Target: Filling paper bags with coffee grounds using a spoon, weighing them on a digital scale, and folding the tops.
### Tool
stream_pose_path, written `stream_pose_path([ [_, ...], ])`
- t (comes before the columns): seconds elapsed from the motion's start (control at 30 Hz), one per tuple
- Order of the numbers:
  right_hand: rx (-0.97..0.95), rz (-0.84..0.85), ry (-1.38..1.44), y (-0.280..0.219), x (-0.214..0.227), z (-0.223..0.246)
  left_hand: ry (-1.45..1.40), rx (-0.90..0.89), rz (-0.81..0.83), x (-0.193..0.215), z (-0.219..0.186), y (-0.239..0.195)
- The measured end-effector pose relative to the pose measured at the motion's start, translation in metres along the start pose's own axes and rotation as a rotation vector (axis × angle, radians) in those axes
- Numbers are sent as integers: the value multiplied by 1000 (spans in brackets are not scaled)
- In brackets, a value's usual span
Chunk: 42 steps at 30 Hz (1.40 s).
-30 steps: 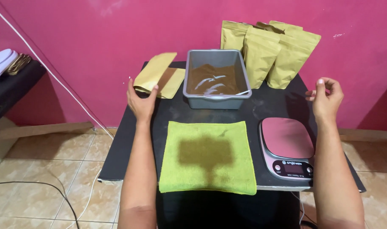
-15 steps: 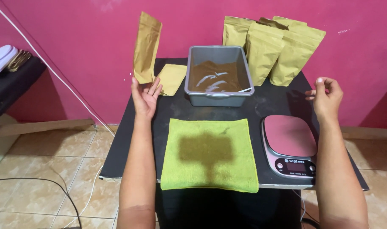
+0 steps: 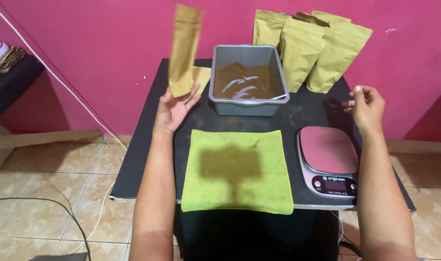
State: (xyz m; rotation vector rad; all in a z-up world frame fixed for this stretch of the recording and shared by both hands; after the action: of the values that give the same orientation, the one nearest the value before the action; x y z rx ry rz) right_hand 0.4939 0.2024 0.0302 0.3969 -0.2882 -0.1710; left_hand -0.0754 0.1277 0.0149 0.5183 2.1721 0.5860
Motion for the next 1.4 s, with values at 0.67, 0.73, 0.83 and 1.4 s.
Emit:
stream_pose_path([
  [0.67, -39, 271, -296, -12, -32, 22, -136, 73, -47, -37, 11, 0],
  [0.73, -36, 325, -408, -25, -42, 50, -142, 70, -34, -38, 13, -1],
  [0.83, -194, 531, -688, -62, -75, 95, -105, 99, -51, -27, 18, 0],
  [1.4, -542, 467, -1152, -156, -71, 106, -112, 85, -16, -25, 23, 3],
])
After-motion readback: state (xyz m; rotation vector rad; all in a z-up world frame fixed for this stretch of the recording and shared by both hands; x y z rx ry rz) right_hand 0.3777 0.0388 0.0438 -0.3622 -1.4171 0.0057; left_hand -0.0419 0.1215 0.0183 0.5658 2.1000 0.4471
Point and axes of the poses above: each hand's wrist, its own y-axis towards the middle knuckle, its own x-axis out of the back of the hand, z = x × y, the point moved 9 cm from there along y, towards the middle knuckle, and after that the axes turned 6 degrees about z, right-handed, at the moved point
